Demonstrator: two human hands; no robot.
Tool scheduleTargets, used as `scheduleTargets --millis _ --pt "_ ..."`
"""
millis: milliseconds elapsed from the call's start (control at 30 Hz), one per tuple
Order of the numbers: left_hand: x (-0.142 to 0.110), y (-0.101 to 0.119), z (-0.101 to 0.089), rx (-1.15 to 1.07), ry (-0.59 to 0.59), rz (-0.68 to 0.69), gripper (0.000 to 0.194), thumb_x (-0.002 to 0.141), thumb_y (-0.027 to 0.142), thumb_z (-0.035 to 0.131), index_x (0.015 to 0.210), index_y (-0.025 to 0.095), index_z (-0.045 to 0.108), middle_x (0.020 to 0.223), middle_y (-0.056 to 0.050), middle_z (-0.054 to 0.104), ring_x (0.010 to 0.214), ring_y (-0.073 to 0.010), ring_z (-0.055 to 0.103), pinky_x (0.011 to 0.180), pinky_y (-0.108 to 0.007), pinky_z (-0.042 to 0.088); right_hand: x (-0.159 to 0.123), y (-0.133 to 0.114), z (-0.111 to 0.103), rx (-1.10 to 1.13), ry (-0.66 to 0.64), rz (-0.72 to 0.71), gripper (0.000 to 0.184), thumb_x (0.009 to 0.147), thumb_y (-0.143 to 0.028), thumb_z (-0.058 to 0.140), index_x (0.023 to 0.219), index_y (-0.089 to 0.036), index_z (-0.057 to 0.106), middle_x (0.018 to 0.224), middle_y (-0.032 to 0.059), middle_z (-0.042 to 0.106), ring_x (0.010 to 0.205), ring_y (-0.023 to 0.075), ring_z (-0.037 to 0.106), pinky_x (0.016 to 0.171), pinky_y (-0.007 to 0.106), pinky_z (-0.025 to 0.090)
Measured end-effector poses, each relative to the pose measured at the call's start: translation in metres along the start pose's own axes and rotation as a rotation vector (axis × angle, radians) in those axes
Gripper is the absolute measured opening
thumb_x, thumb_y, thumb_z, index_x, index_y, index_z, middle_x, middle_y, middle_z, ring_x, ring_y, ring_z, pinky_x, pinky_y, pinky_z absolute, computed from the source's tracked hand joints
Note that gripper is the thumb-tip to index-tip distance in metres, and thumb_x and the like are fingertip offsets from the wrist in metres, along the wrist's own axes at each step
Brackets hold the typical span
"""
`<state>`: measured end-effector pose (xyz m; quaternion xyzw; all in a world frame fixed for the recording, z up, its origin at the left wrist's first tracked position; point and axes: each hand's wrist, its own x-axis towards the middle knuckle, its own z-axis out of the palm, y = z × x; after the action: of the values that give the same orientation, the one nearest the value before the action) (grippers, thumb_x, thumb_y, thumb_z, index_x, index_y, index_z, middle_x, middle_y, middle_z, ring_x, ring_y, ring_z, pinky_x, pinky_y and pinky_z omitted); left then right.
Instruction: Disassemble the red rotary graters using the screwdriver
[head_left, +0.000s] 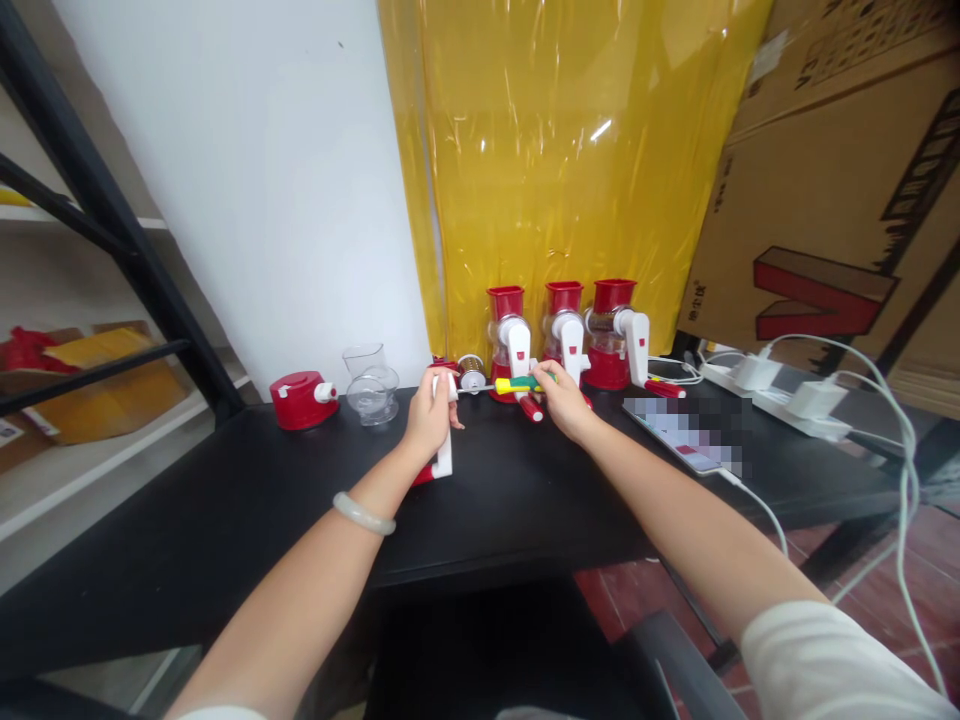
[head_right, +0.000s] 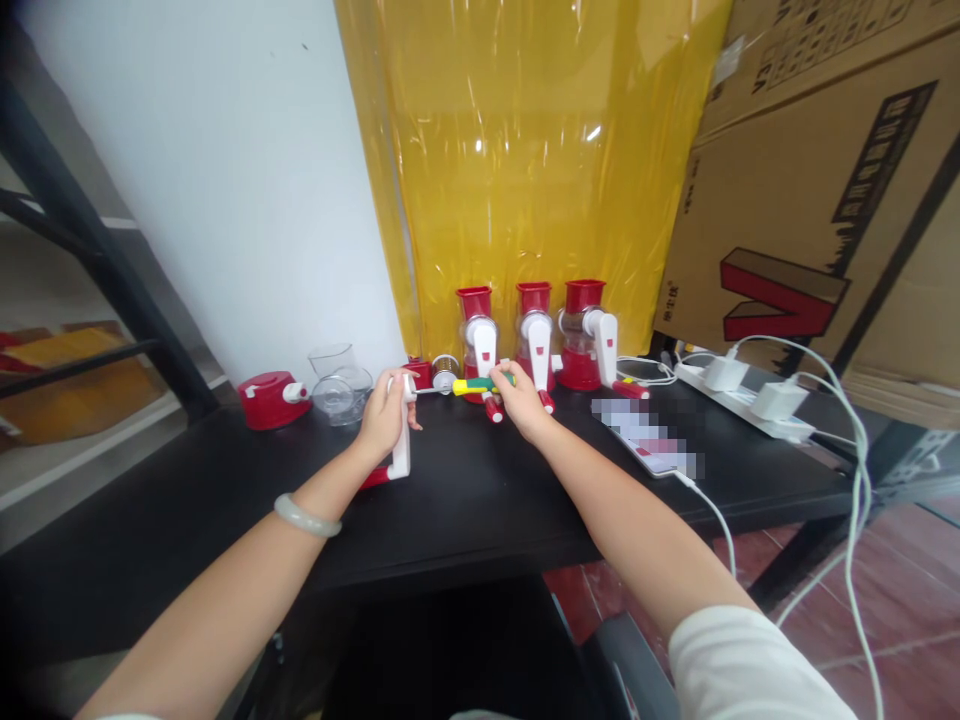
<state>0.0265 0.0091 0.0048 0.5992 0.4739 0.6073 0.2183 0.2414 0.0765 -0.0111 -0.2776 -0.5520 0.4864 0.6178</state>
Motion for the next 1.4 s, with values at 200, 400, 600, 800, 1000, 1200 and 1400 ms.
scheduleTargets --millis 200,400,600,800,1000,1200,1400 --pt "0.0 -0.001 0.0 0.007 -0.01 0.011 0.037 0.098 0.055 0.041 0.106 0.022 0.056 0.056 0.008 0.048 0.042 -0.01 0.052 0.044 -0.024 0.055 0.003 0.003 -0.002 0.055 -0.01 0.0 0.042 0.067 -0.055 0.076 0.081 -0.023 0.054 0.077 -0.0045 0.055 0.063 0.0099 0.05 0.059 0.026 0.041" --pt "0.002 -0.002 -0.001 -0.023 0.003 -0.002 0.039 0.097 0.056 0.044 0.107 0.021 0.056 0.056 0.007 0.048 0.041 -0.0103 0.052 0.044 -0.024 0.055 -0.004 -0.007 -0.003 -0.13 -0.072 -0.074 0.053 0.082 -0.077 0.052 0.08 -0.025 0.052 0.053 -0.005 0.049 0.05 0.0145 0.048 0.054 0.031 0.04" --pt "0.001 -0.004 0.0 -0.01 -0.005 0.001 0.038 0.098 0.056 0.041 0.107 0.021 0.056 0.057 0.008 0.048 0.042 -0.0096 0.052 0.044 -0.024 0.055 -0.002 -0.001 -0.002 -0.082 -0.061 -0.044 0.053 0.073 -0.075 0.066 0.079 -0.025 0.052 0.05 -0.0076 0.044 0.046 0.012 0.043 0.048 0.028 0.035" --pt "0.001 -0.002 0.0 0.001 -0.005 0.008 0.036 0.098 0.054 0.04 0.106 0.022 0.055 0.057 0.008 0.048 0.041 -0.0097 0.052 0.045 -0.024 0.056 0.005 0.007 -0.003 0.048 -0.016 -0.013 0.044 0.068 -0.059 0.077 0.082 -0.024 0.055 0.076 -0.005 0.057 0.058 0.0087 0.05 0.056 0.026 0.041" --pt "0.001 -0.001 0.0 0.0 0.006 -0.002 0.035 0.098 0.053 0.041 0.105 0.022 0.055 0.058 0.008 0.048 0.041 -0.0098 0.051 0.044 -0.024 0.055 -0.003 -0.004 -0.004 -0.082 -0.079 -0.067 0.051 0.081 -0.075 0.055 0.08 -0.024 0.054 0.056 -0.0046 0.051 0.051 0.0131 0.05 0.053 0.029 0.042" --pt "0.003 -0.005 -0.001 -0.012 0.002 -0.013 0.036 0.097 0.055 0.041 0.106 0.023 0.055 0.058 0.008 0.048 0.042 -0.0093 0.052 0.045 -0.023 0.055 -0.003 -0.003 -0.003 -0.131 -0.074 -0.034 0.052 0.075 -0.075 0.064 0.079 -0.024 0.053 0.052 -0.0072 0.045 0.045 0.0103 0.041 0.046 0.026 0.033" --pt "0.001 -0.002 -0.001 0.007 -0.005 -0.006 0.037 0.097 0.055 0.041 0.106 0.022 0.055 0.057 0.008 0.048 0.042 -0.0095 0.052 0.045 -0.024 0.056 0.004 0.006 -0.003 0.026 -0.035 0.009 0.044 0.069 -0.059 0.076 0.082 -0.023 0.053 0.074 -0.0052 0.055 0.056 0.0083 0.049 0.053 0.025 0.04"
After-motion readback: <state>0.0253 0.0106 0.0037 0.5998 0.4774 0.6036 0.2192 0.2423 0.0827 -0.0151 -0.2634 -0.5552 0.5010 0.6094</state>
